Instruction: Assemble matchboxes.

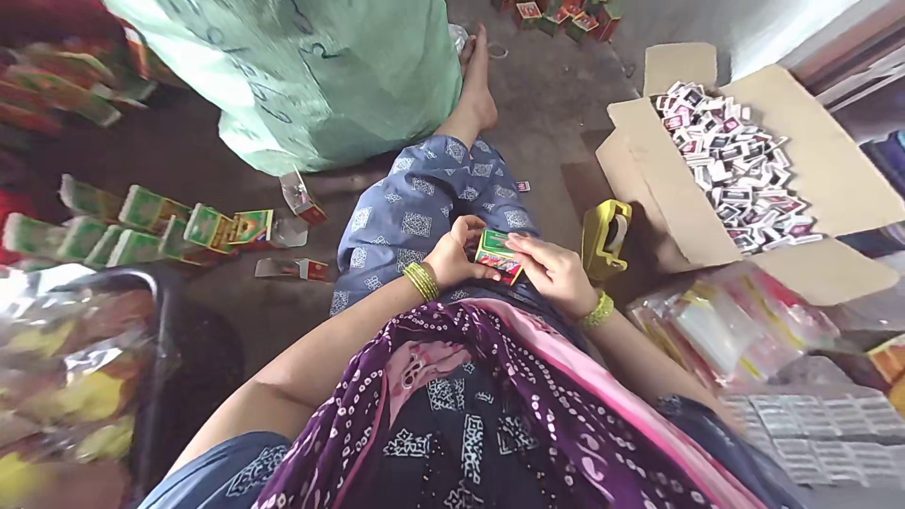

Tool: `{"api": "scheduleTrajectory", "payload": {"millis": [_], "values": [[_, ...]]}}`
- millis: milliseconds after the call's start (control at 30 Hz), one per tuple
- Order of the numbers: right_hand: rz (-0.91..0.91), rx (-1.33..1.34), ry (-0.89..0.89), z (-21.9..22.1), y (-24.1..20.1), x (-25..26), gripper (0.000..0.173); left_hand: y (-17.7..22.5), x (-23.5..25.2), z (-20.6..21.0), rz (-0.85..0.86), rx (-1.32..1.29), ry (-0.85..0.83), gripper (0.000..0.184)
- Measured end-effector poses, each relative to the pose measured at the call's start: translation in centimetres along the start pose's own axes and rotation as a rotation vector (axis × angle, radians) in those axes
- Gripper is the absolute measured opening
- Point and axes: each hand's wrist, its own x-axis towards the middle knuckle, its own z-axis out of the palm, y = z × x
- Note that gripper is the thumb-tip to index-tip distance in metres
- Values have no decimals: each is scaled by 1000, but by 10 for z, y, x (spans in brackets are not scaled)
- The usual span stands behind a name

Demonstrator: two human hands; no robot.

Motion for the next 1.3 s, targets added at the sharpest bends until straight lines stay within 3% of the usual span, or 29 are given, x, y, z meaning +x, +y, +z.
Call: {"api": "scheduleTrajectory", "payload": {"millis": [133,300,367,467,567,667,733,800,933,1100,1167,1300], "values": [[66,75,4,8,-4,-17,34,0,-1,2,-27,48,-16,104],[306,410,141,2,-5,-7,65,2,-1,3,49,83,13,99],[315,427,173,4,-6,-5,64,0,-2,2,68,82,23,99],[133,273,100,12,-6,-9,49,2,-4,1,6,109,14,101],[60,163,40,13,-6,-14,49,-1,-5,2,29,66,23,99],[118,199,60,7,3,-15,56,-5,-3,2,211,87,4,76],[210,299,101,-6,9,-17,63,-8,0,3,350,132,-8,56],[358,264,177,-27,21,-24,62,-9,0,2,379,148,19,44],[732,-167,325,-82,73,-61,42,-11,-2,-3,392,141,85,28],[1302,-336,54,-125,126,-104,41,-9,0,-4,339,83,72,27],[1359,-246,14,-122,139,-113,49,-10,1,-4,340,72,76,27],[1406,-74,129,-112,146,-113,51,-11,0,-4,321,51,77,26]]}}
